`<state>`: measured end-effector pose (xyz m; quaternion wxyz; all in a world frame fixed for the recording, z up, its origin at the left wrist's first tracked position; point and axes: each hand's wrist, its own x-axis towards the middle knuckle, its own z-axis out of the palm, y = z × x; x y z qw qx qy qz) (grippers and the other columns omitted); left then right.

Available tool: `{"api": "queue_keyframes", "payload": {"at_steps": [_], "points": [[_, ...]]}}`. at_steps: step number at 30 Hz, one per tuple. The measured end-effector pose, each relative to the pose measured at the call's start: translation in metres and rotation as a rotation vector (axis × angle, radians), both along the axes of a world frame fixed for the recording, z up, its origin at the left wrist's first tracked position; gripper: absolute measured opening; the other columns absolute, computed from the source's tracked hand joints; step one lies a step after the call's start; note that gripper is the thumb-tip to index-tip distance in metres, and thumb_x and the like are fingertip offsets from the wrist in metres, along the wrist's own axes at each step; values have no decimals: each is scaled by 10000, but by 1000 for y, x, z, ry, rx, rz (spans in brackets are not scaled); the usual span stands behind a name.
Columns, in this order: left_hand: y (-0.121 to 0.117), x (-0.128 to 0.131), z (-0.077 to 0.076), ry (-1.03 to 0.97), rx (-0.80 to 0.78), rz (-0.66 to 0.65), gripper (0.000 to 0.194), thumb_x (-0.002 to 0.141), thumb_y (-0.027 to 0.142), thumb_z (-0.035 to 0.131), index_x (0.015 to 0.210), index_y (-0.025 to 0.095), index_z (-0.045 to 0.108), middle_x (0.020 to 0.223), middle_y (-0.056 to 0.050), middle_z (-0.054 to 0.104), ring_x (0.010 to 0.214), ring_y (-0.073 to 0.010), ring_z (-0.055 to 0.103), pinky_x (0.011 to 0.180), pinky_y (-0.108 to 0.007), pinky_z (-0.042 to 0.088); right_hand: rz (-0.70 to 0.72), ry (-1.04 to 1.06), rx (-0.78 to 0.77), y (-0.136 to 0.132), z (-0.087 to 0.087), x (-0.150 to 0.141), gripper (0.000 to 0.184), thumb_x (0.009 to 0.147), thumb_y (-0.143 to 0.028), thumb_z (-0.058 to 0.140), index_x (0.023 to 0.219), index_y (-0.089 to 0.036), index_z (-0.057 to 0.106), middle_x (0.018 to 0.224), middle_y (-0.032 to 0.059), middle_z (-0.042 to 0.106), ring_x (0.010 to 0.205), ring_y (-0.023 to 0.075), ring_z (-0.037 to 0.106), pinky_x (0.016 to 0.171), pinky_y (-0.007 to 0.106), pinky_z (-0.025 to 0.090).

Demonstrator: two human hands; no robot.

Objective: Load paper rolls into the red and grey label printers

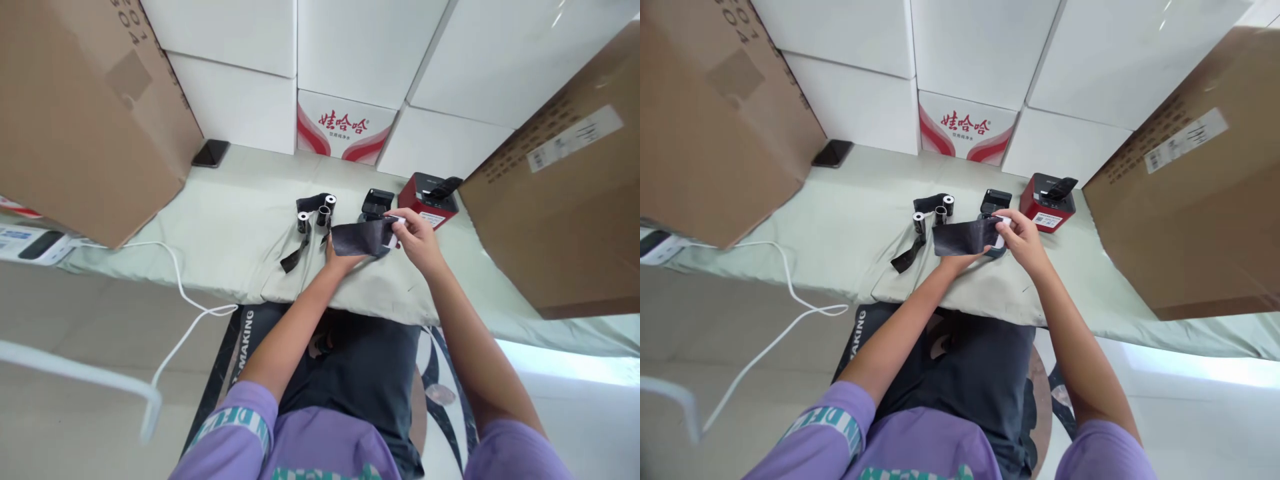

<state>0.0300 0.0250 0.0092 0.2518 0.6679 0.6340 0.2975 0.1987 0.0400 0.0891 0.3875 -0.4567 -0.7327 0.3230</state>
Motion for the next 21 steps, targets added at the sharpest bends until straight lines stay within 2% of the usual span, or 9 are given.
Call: {"api": "queue_keyframes", "payload": {"at_steps": [4,7,9,12,14,16,18,21], "points": [[0,0,-3,12,75,36,549,934,610,671,1378,288,682,1421,-59,713,1395,-309,584,1194,-410,415,65,97,-120,-3,-2,0,576,911,-799,535,1206,-312,618,719,0,639,550,209,621,477,359,531],[-2,0,-5,44,96,77,645,901,630,698,1431,268,637,1351,-78,745,1291,-317,648,1148,-427,453,90,110,-168,-5,1,0,576,923,-781,532,1292,-341,573,798,5,670,609,214,658,483,349,542],[-2,1,-6,70,85,84,668,897,653,689,1413,231,645,1296,-102,762,1256,-318,662,1128,-427,463,105,64,-118,-9,6,2,598,938,-741,545,1402,-364,537,951,26,716,741,225,713,590,373,609],[-3,2,-7,100,69,95,596,908,670,666,1256,190,730,1217,-131,777,1264,-326,657,1149,-414,442,149,-56,64,-21,16,5,660,961,-645,573,1549,-370,454,1214,69,728,1040,281,744,872,465,650],[-4,3,-8,82,70,120,609,908,652,680,1316,200,701,1290,-126,754,1314,-320,631,1186,-401,410,181,-152,234,-32,22,7,589,974,-555,597,1524,-361,510,1347,87,703,1262,325,681,1074,539,578],[-5,4,-9,51,92,125,657,911,616,695,1441,236,615,1413,-101,702,1373,-302,596,1214,-383,382,214,-242,366,-43,28,9,431,981,-470,612,1399,-366,621,1402,79,694,1429,354,574,1195,608,472],[-5,2,-10,51,106,91,650,938,568,676,1496,255,560,1446,-89,685,1377,-291,594,1205,-375,384,240,-297,435,-52,31,11,287,980,-419,618,1255,-373,686,1401,59,707,1506,367,497,1231,665,412],[-1,-2,-10,98,77,32,580,991,510,597,1506,249,536,1359,-101,729,1300,-285,640,1137,-373,425,255,-268,478,-60,30,14,183,981,-397,620,1146,-376,696,1398,40,715,1519,359,485,1239,679,398]]}}
